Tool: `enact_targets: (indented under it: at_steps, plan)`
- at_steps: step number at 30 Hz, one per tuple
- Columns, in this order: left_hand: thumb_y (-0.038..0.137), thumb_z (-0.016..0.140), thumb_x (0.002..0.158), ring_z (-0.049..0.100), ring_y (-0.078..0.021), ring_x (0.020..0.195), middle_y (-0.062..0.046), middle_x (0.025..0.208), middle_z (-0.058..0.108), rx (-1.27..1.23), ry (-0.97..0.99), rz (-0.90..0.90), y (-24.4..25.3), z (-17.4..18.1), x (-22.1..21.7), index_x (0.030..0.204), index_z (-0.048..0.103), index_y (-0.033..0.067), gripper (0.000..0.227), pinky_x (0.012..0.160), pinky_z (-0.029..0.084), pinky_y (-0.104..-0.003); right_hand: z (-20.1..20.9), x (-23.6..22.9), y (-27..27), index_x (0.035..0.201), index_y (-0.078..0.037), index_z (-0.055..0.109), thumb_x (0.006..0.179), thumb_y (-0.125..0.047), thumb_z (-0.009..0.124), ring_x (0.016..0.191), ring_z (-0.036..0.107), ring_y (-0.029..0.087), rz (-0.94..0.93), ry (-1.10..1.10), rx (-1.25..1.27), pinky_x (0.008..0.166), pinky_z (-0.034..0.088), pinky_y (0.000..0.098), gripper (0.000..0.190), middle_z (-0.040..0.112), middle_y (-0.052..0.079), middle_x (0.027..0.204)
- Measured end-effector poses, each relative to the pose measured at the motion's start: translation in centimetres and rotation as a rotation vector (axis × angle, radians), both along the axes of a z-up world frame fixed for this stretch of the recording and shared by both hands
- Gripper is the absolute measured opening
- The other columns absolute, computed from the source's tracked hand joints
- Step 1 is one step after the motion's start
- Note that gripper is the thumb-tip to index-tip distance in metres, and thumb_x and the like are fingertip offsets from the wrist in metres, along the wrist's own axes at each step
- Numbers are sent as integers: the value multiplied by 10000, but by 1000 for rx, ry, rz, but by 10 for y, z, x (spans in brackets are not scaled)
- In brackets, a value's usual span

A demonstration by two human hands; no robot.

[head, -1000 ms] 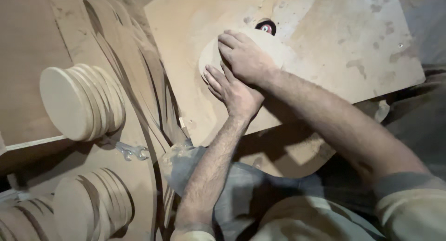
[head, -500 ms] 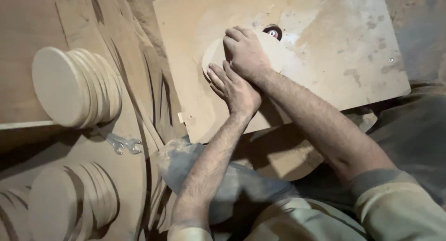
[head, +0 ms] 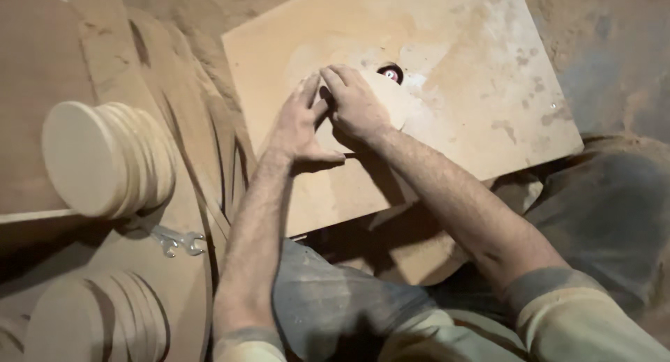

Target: The person sits on the floor and repeatedly sands the edges of round wooden discs using a rotating sanding machine. They handle each disc one at a time, rotating it against the machine, then place the finished pieces into a nearby wooden bin.

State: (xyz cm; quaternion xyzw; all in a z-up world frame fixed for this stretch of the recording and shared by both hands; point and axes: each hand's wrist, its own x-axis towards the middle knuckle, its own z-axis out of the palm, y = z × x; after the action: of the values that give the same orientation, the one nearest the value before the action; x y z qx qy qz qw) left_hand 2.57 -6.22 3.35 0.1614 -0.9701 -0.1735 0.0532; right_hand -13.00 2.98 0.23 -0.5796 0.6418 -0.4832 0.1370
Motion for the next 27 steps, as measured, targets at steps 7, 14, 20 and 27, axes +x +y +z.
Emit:
enact_targets:
  at_steps: [7,14,20,27]
  plan:
    - [552,925,503,362,-510,1419,-313,1571,332,26,33,212,32,-3,10,1373,651,42,1045,1175,331,-593,-16,0,-4,1387,9,563,1032,-154,611,1303,546,393,68,4,25,1081,473,434,393,569,215,1402]
    - [531,931,549,366,-456,1436,-271,1595,324,87,24,431,69,-2,7,1305,659,30,947,1191,380,-558,-24,-6,-6,1376,0,568,1017,-154,621,1288,564,380,175,-4,66,1064,490,425,394,584,202,1393]
    - [569,950,573,284,-513,1442,-313,1592,252,51,-7,650,109,-10,-5,1399,605,34,1044,1168,324,-593,-31,-15,-13,1384,-11,569,904,-83,647,1263,589,375,242,56,-3,1045,510,421,491,609,197,1363]
    - [551,947,560,188,-539,1457,-367,1588,186,90,-63,854,130,-23,-21,1479,542,132,1088,1160,236,-624,-35,-19,-18,1339,-2,582,992,-149,688,1182,615,393,242,51,-27,979,524,451,391,636,200,1290]
